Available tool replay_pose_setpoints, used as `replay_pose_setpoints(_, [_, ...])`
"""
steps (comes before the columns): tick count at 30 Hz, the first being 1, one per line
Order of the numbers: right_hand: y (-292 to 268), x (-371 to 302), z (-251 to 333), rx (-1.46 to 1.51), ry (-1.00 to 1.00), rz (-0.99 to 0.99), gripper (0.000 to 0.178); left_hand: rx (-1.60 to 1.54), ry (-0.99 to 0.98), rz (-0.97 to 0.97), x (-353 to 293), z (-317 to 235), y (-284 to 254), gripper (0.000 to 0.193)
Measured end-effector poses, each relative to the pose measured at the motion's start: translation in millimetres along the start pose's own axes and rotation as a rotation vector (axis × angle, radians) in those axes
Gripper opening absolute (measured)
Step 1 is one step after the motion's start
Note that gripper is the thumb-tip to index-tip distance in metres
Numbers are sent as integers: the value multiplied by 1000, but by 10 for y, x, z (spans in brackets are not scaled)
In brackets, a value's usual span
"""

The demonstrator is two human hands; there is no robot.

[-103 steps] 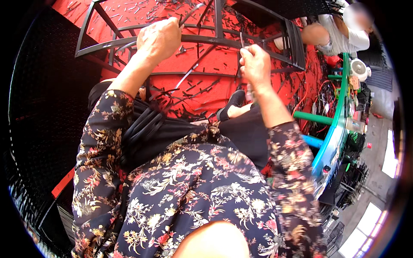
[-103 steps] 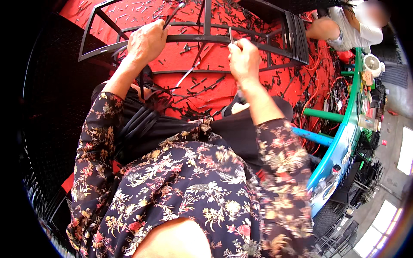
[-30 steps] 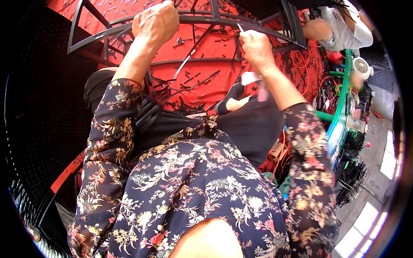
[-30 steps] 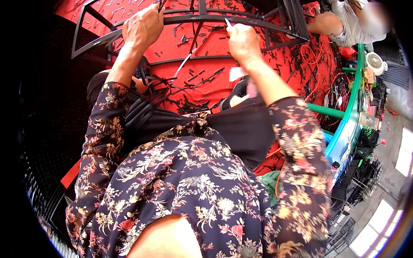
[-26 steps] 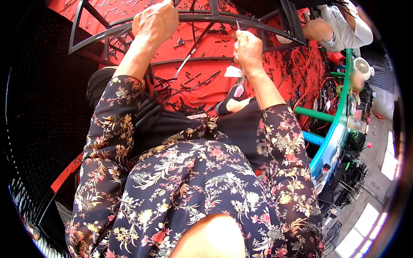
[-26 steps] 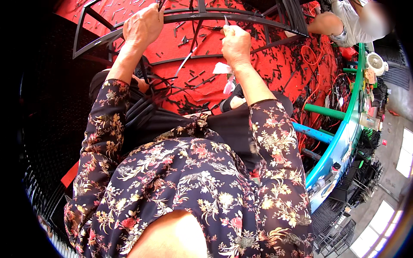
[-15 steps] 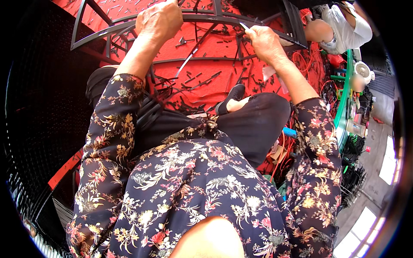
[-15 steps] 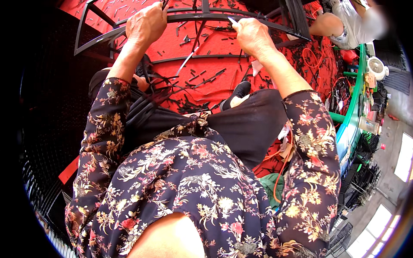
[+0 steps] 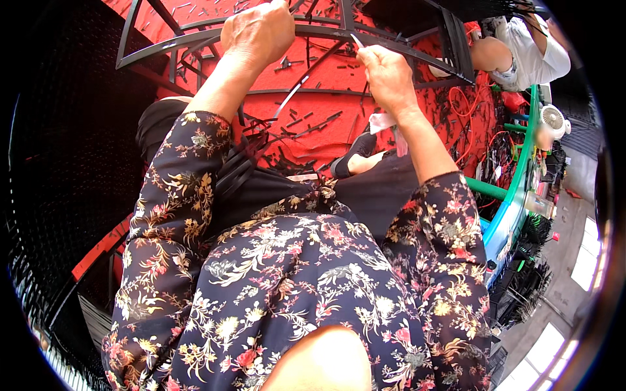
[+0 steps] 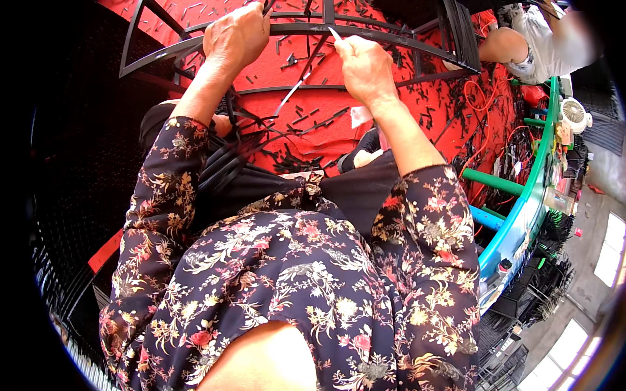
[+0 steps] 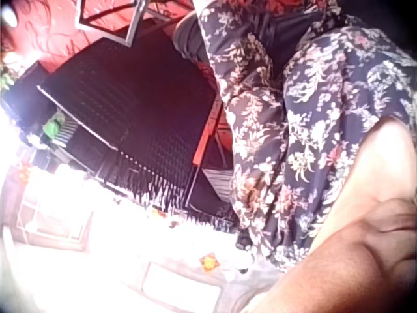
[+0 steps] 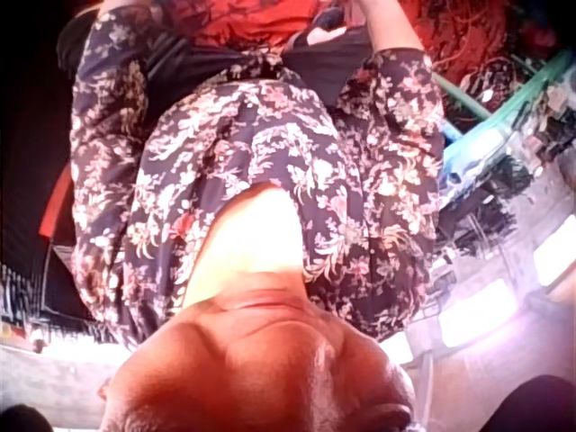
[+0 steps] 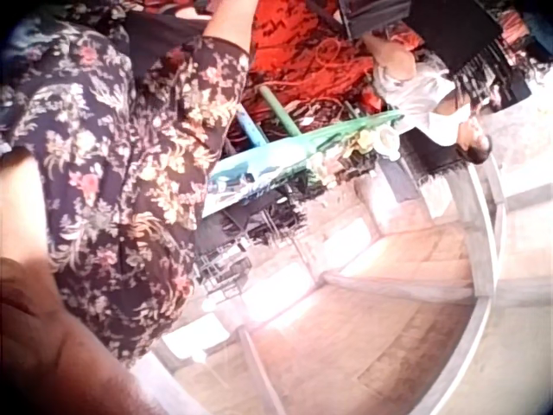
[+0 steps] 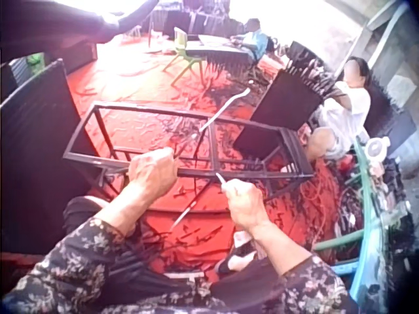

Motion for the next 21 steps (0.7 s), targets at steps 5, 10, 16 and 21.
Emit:
replay_pose_setpoints(5, [73,48,36,-94,-27,21,26,10,-23,51,34,-10,24,20])
replay_pose_setpoints(10, [69,90,35,-176,-22,26,27,0,-28,74,40,1,33,18])
replay_pose_setpoints(16, [224,-20,150,-84,-119,-150,25,-23,-15,-43,-12,7,-29,13])
replay_pose_setpoints(21, [629,-52,-81,546,185,-229,23,-53,-3,-85,-44,-61,-45,11])
Point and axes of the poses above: each hand's wrist, its own x-axis towards the middle knuckle, its own y-axis out of the palm, z = x × y, the point moved 3 cm from there along x, towards the middle knuckle
